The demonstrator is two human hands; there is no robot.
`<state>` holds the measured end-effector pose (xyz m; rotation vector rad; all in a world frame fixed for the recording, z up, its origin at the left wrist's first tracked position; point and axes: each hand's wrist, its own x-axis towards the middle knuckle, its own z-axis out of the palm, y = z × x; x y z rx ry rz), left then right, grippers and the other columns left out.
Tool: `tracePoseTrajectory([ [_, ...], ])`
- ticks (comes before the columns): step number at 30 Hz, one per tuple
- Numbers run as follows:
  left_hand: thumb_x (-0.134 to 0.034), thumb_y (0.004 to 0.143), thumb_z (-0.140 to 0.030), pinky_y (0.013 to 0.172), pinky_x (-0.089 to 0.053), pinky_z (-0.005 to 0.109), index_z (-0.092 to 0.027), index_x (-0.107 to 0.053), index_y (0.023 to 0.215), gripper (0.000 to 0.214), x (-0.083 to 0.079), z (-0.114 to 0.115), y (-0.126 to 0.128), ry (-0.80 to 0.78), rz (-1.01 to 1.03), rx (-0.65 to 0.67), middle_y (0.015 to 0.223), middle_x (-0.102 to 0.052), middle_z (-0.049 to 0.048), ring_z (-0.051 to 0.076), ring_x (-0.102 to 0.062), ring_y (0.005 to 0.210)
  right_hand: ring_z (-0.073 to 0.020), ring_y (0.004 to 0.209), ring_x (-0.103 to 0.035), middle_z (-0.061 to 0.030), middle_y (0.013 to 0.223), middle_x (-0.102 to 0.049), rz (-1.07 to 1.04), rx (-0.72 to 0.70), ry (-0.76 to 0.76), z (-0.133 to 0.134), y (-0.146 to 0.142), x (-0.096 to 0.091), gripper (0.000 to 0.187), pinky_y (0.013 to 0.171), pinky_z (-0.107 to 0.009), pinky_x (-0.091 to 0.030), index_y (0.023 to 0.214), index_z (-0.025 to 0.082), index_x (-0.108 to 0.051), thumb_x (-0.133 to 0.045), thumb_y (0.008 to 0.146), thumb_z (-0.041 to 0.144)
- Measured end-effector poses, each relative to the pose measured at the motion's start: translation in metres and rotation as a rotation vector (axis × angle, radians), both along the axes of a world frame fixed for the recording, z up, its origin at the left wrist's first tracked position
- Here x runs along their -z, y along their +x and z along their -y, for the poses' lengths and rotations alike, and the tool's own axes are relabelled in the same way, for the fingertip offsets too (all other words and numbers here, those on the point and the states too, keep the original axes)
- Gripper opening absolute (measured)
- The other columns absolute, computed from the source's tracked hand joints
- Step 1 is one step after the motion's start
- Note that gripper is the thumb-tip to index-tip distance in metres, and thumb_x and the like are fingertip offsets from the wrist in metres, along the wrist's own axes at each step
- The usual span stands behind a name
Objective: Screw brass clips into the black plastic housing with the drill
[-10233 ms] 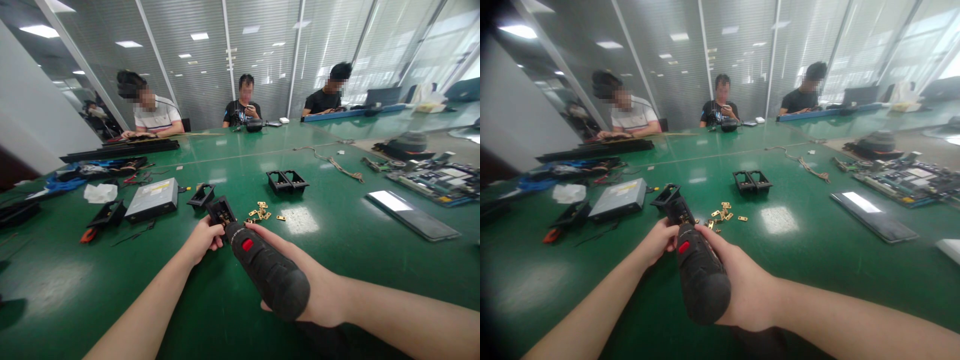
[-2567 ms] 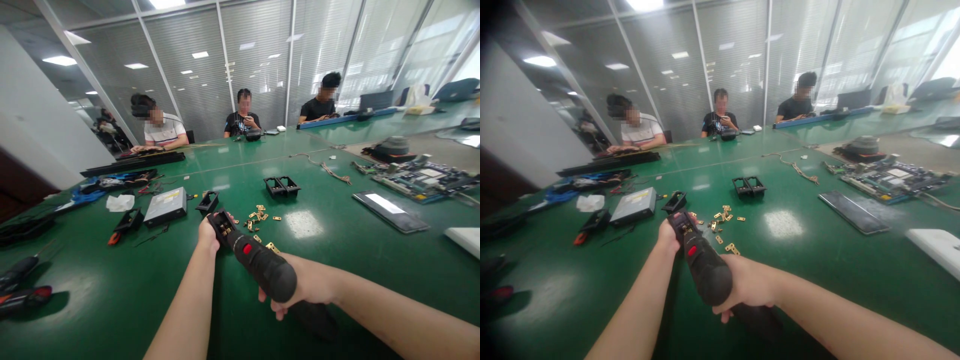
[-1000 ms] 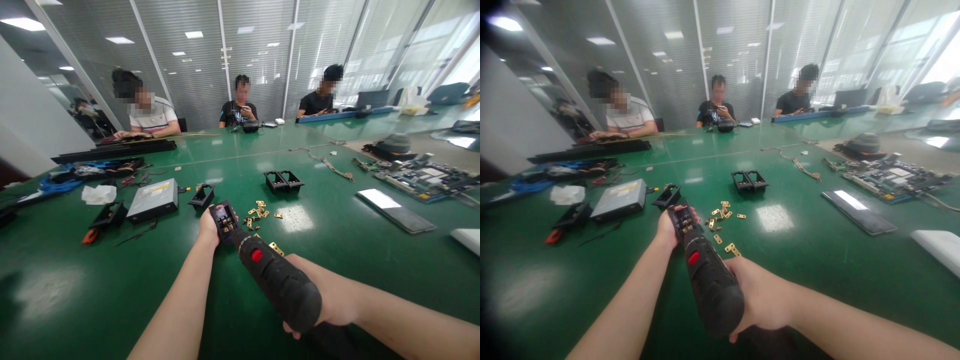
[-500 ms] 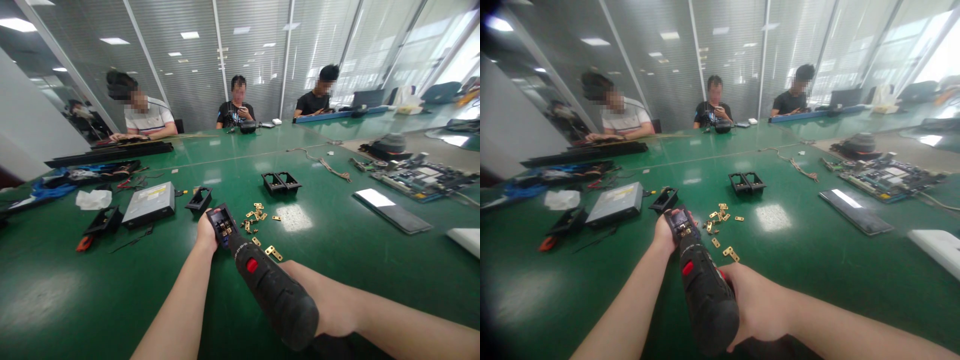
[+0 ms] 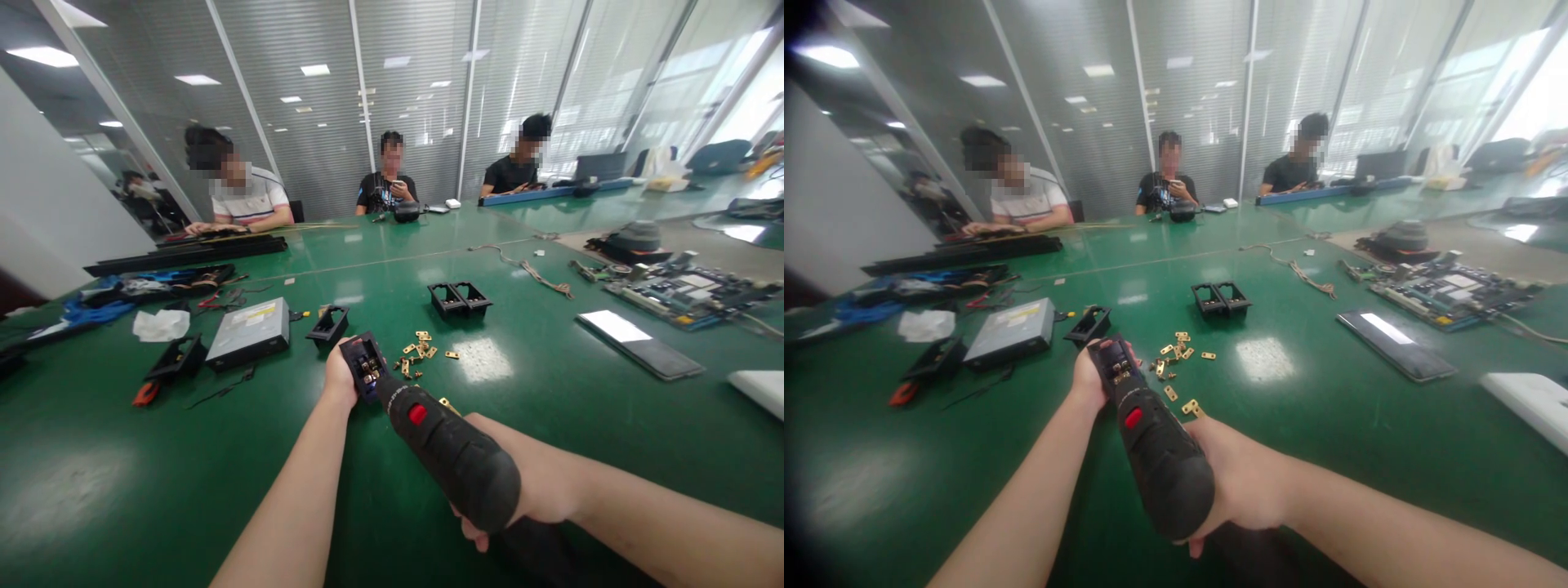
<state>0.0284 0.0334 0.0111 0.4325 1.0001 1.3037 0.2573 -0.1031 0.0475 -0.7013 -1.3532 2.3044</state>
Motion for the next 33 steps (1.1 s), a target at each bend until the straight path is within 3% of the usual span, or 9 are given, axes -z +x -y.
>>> tracePoseTrajectory([
  [12, -0.048, 0.082, -0.029, 0.048, -0.054, 0.036, -0.015, -0.062, 0.071, 0.022, 0.0004, 0.0001, 0.0, 0.044, -0.013, -0.006, 0.059, -0.064, 0.0062, 0.023, -0.064, 0.049, -0.0127, 0.053, -0.068, 0.0015, 0.062, -0.066, 0.013, -0.007, 0.045, -0.0026, 0.0005, 0.0048, 0.038, 0.049, -0.019, -0.057, 0.072, 0.011, -0.063, -0.094, 0.05, 0.016],
  [18, -0.048, 0.081, -0.03, 0.048, -0.055, 0.037, -0.015, -0.063, 0.073, 0.023, -0.0016, 0.0006, 0.0006, 0.037, -0.011, -0.004, 0.059, -0.064, 0.0077, 0.024, -0.064, 0.049, -0.013, 0.054, -0.069, 0.0, 0.061, -0.068, -0.01, 0.012, 0.026, -0.0025, 0.001, -0.0002, 0.034, 0.049, -0.017, -0.057, 0.073, 0.009, -0.065, -0.091, 0.051, 0.007],
  [33, -0.049, 0.081, -0.031, 0.046, -0.054, 0.036, -0.015, -0.064, 0.079, 0.022, -0.001, -0.0009, -0.0001, 0.014, -0.014, -0.016, 0.06, -0.065, 0.0067, 0.024, -0.065, 0.05, -0.0145, 0.057, -0.07, -0.0004, 0.063, -0.067, -0.001, -0.007, 0.014, -0.005, 0.0041, 0.0026, 0.033, 0.051, -0.021, -0.06, 0.07, 0.01, -0.064, -0.091, 0.051, 0.009],
])
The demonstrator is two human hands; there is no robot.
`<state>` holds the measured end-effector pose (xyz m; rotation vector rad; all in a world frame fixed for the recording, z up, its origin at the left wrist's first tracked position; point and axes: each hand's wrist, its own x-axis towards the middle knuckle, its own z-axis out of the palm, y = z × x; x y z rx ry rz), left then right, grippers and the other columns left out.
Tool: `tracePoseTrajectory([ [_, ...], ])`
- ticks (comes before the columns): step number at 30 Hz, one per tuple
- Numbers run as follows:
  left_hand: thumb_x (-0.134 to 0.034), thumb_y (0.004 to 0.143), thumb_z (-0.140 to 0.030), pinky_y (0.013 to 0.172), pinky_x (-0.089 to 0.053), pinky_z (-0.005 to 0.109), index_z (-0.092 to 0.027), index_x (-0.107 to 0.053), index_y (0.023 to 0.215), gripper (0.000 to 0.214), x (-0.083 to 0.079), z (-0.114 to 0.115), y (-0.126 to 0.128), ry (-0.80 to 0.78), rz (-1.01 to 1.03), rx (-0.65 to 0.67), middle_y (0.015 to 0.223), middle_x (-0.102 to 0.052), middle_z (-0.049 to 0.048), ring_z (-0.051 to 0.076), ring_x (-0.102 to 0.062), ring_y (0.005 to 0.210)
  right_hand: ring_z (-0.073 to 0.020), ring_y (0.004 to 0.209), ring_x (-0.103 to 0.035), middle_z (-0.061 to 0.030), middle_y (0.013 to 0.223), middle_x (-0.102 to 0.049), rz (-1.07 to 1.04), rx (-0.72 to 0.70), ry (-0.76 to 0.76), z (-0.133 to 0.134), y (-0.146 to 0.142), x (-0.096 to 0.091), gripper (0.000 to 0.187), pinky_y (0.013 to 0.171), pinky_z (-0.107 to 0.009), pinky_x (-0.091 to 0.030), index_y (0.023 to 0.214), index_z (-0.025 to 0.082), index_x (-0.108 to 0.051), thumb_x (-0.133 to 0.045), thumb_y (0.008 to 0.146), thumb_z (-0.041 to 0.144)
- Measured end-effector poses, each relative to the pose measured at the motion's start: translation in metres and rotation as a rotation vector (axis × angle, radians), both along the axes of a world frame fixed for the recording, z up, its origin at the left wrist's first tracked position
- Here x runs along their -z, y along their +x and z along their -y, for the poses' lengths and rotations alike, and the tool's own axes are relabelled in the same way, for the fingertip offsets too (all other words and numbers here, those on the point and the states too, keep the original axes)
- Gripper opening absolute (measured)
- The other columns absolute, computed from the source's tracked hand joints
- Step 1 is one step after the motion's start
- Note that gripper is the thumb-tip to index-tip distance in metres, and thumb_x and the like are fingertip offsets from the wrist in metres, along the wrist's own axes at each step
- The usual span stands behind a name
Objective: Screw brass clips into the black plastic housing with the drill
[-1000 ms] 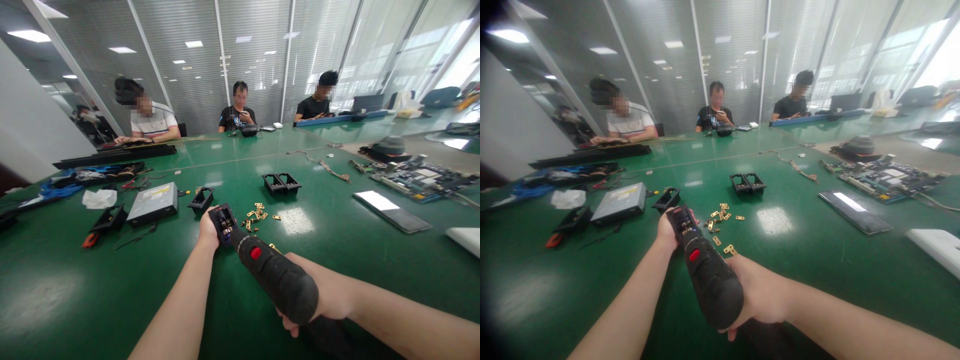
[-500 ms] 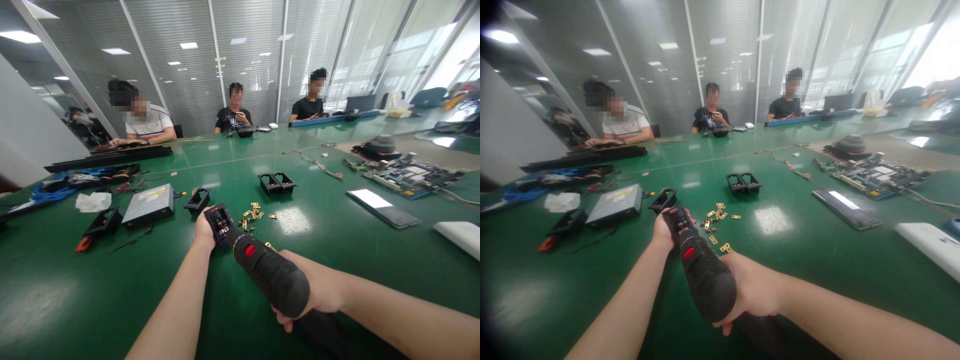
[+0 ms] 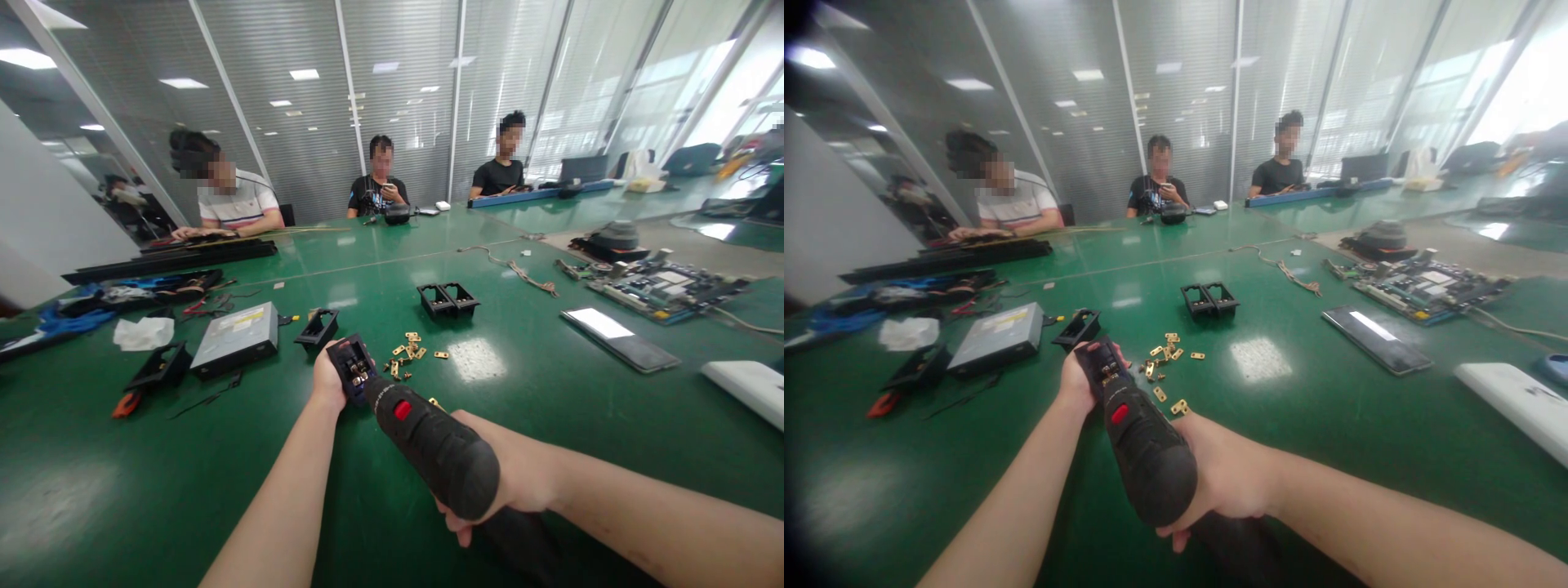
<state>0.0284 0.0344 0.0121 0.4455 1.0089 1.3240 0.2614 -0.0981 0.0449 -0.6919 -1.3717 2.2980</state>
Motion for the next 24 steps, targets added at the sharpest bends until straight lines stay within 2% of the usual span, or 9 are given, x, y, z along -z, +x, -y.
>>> tracePoseTrajectory([
  [9, -0.046, 0.081, -0.029, 0.047, -0.054, 0.037, -0.016, -0.065, 0.076, 0.023, -0.0023, 0.0014, 0.0023, 0.008, -0.01, 0.003, 0.058, -0.065, 0.0067, 0.024, -0.064, 0.05, -0.0135, 0.057, -0.069, 0.0002, 0.067, -0.068, 0.0, -0.003, 0.023, -0.0007, 0.0002, -0.0001, 0.04, 0.051, -0.019, -0.058, 0.078, 0.01, -0.065, -0.093, 0.05, 0.012],
  [24, -0.046, 0.082, -0.03, 0.049, -0.054, 0.036, -0.017, -0.062, 0.075, 0.022, 0.0013, -0.0001, -0.0002, 0.023, -0.021, 0.009, 0.059, -0.064, 0.0061, 0.024, -0.065, 0.05, -0.0157, 0.06, -0.071, -0.0011, 0.068, -0.068, -0.013, -0.018, 0.057, -0.0003, 0.0013, 0.0006, 0.034, 0.053, -0.023, -0.061, 0.077, 0.01, -0.065, -0.09, 0.054, 0.009],
])
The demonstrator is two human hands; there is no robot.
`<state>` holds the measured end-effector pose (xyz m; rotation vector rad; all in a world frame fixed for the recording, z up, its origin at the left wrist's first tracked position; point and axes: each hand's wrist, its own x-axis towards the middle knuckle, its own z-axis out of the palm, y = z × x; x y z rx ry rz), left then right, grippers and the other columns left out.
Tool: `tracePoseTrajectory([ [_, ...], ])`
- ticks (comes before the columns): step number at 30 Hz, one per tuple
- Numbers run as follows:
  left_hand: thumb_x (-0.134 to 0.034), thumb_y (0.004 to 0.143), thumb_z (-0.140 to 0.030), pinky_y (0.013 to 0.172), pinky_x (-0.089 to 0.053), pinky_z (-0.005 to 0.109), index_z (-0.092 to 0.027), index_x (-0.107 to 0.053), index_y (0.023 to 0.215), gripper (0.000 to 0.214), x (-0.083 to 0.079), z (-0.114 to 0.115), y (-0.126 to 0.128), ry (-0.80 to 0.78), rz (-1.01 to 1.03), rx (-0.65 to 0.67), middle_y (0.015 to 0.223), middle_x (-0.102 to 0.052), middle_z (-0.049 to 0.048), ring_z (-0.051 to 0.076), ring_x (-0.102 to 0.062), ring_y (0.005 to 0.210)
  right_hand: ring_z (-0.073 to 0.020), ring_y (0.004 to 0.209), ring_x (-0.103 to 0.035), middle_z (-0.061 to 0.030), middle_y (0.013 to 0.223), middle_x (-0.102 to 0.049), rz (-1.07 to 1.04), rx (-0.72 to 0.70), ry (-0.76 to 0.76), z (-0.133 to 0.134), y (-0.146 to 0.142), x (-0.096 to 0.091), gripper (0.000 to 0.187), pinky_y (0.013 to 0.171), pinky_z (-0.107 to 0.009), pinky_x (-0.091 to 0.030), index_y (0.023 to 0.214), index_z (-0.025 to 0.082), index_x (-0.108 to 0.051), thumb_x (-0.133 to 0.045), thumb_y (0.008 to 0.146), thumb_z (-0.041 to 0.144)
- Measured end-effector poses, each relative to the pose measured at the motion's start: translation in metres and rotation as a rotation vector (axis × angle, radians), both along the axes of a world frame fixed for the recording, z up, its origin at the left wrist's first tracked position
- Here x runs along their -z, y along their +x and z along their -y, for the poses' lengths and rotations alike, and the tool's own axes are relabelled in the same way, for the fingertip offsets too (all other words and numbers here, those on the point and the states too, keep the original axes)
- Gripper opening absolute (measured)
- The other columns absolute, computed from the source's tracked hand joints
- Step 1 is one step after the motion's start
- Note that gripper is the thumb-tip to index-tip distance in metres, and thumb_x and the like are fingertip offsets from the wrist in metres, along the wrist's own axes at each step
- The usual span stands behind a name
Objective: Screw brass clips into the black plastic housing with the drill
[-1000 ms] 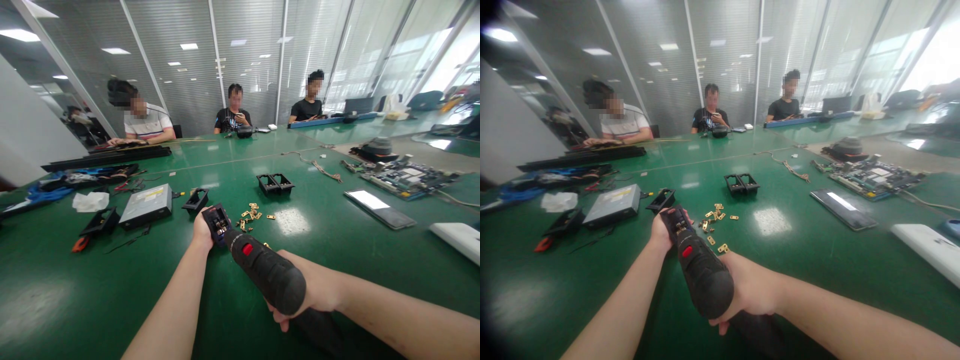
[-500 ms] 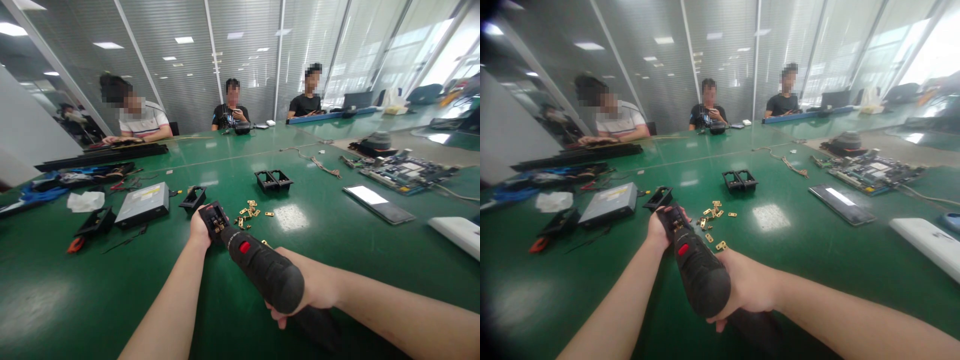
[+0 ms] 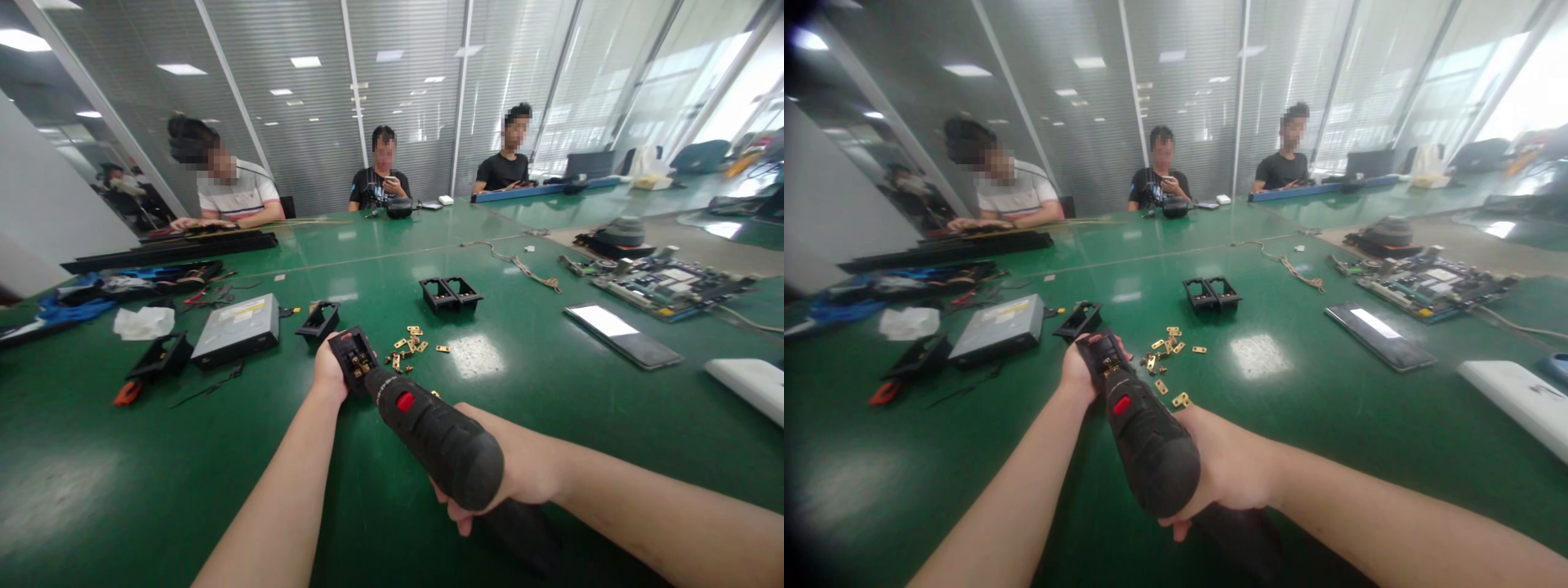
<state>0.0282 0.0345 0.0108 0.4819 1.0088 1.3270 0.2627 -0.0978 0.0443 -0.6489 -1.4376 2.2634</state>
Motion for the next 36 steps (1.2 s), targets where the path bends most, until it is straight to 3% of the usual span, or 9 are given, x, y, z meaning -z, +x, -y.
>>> tracePoseTrajectory([
  [9, -0.047, 0.082, -0.029, 0.048, -0.054, 0.035, -0.016, -0.062, 0.074, 0.022, -0.0031, 0.0014, 0.0022, -0.02, 0.021, -0.017, 0.058, -0.064, 0.0058, 0.022, -0.064, 0.048, -0.0145, 0.06, -0.071, 0.0002, 0.067, -0.068, -0.011, 0.011, -0.011, 0.0002, -0.0008, -0.0025, 0.036, 0.053, -0.021, -0.06, 0.081, 0.01, -0.065, -0.089, 0.055, 0.009],
  [21, -0.046, 0.082, -0.03, 0.047, -0.054, 0.037, -0.015, -0.062, 0.071, 0.024, -0.003, 0.0015, 0.0013, 0.0, -0.001, 0.011, 0.057, -0.064, 0.0069, 0.024, -0.065, 0.048, -0.0147, 0.059, -0.071, -0.0013, 0.064, -0.068, 0.001, 0.009, -0.004, 0.0007, -0.0002, -0.0014, 0.026, 0.054, -0.021, -0.061, 0.072, 0.008, -0.067, -0.089, 0.058, 0.009],
  [36, -0.048, 0.08, -0.03, 0.047, -0.055, 0.037, -0.016, -0.061, 0.073, 0.02, 0.0, -0.0005, 0.0004, -0.007, 0.023, 0.0, 0.058, -0.064, 0.0064, 0.024, -0.065, 0.048, -0.0144, 0.059, -0.07, -0.0011, 0.064, -0.069, 0.005, 0.027, -0.03, 0.0026, -0.0015, -0.0031, 0.032, 0.054, -0.021, -0.06, 0.074, 0.01, -0.066, -0.091, 0.054, 0.01],
])
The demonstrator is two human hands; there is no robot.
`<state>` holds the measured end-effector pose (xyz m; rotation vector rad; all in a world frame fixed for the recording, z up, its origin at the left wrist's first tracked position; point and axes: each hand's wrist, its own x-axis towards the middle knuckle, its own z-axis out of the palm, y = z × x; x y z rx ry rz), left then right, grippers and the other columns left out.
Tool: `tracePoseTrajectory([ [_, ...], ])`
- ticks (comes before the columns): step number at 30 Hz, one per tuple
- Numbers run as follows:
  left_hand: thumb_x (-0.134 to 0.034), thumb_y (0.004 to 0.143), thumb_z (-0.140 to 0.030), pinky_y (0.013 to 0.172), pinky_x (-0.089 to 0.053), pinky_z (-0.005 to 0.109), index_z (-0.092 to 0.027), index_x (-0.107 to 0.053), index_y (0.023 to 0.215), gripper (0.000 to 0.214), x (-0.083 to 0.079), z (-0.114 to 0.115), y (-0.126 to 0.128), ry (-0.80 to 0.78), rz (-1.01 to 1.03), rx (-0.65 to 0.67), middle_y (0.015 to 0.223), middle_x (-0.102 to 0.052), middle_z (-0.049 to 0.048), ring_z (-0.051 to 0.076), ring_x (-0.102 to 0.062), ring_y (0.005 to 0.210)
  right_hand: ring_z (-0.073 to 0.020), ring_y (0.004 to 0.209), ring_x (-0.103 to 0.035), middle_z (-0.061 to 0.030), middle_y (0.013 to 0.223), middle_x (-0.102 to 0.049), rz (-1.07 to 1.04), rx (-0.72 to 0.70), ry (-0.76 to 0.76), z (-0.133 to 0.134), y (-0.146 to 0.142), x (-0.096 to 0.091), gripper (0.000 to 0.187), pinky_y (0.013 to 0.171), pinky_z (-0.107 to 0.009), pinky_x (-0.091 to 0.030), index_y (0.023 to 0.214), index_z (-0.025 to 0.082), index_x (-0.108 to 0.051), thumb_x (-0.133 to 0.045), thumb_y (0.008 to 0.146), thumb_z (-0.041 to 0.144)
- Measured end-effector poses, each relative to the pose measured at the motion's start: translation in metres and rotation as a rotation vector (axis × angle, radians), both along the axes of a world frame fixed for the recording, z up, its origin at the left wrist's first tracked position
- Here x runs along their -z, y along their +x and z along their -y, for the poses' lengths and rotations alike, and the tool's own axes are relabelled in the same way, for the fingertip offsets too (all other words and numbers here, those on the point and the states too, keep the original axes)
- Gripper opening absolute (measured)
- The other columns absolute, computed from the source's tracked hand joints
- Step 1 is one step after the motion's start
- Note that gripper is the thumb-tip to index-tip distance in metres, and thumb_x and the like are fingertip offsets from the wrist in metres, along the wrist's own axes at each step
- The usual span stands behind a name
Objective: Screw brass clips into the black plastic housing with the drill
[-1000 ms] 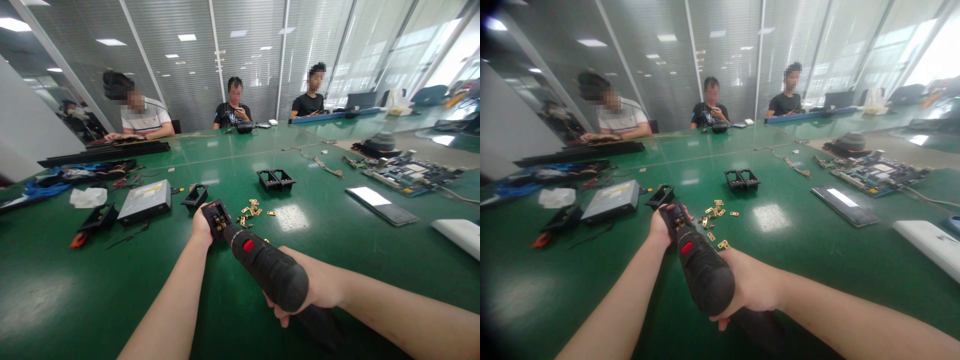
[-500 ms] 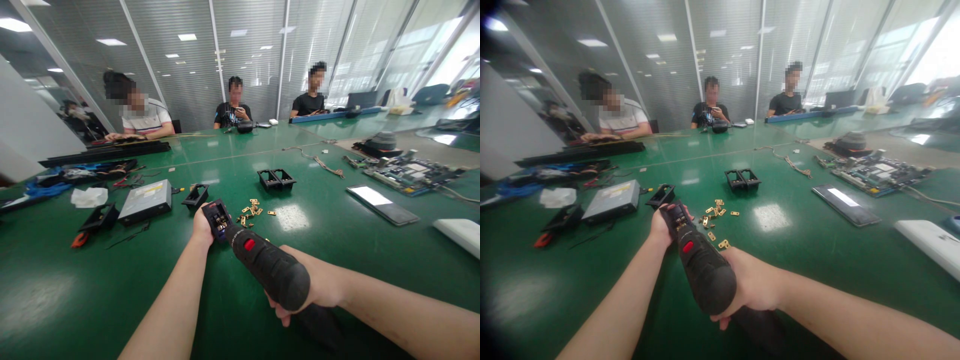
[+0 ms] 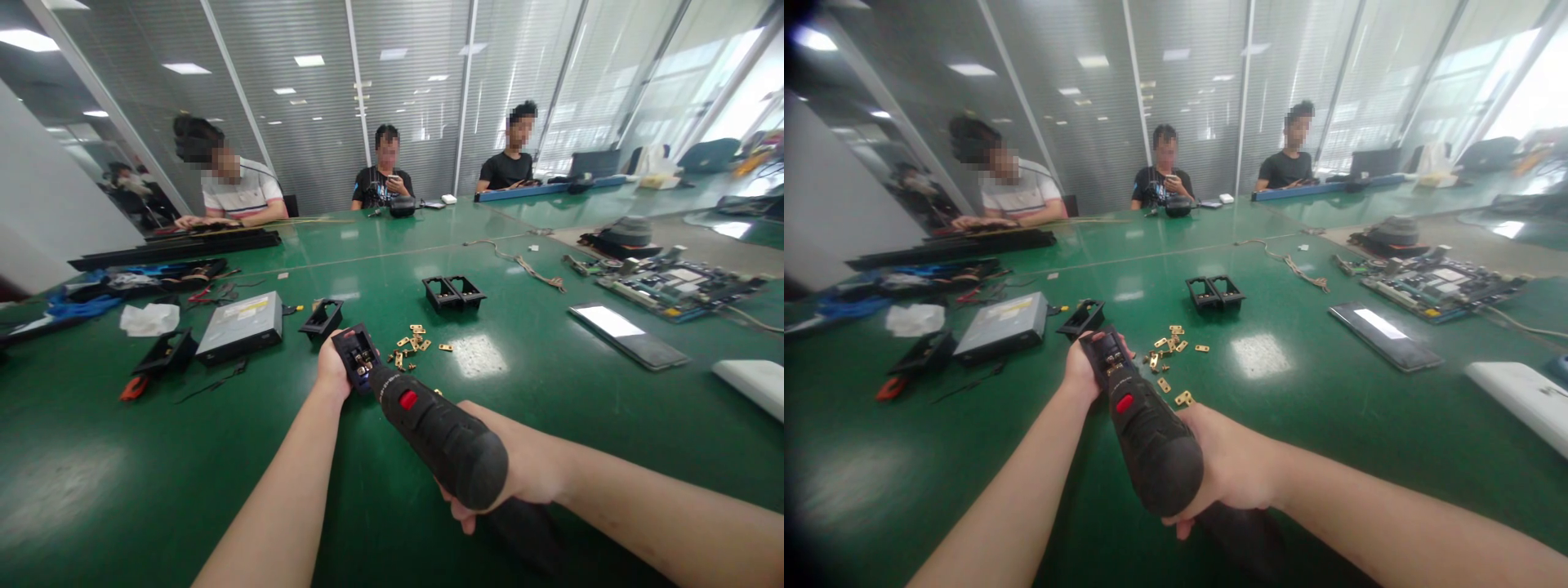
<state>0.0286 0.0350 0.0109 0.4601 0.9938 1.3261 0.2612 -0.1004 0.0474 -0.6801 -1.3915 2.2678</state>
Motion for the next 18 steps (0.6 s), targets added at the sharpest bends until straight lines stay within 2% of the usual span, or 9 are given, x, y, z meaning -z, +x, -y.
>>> tracePoseTrajectory([
  [18, -0.046, 0.08, -0.029, 0.053, -0.055, 0.038, -0.015, -0.062, 0.082, 0.021, 0.001, -0.001, 0.0003, 0.01, -0.002, -0.019, 0.064, -0.067, 0.0077, 0.025, -0.067, 0.054, -0.0147, 0.058, -0.07, -0.0009, 0.065, -0.067, 0.023, -0.003, 0.021, -0.002, 0.0028, -0.0004, 0.028, 0.054, -0.022, -0.06, 0.071, 0.01, -0.066, -0.09, 0.055, 0.011],
])
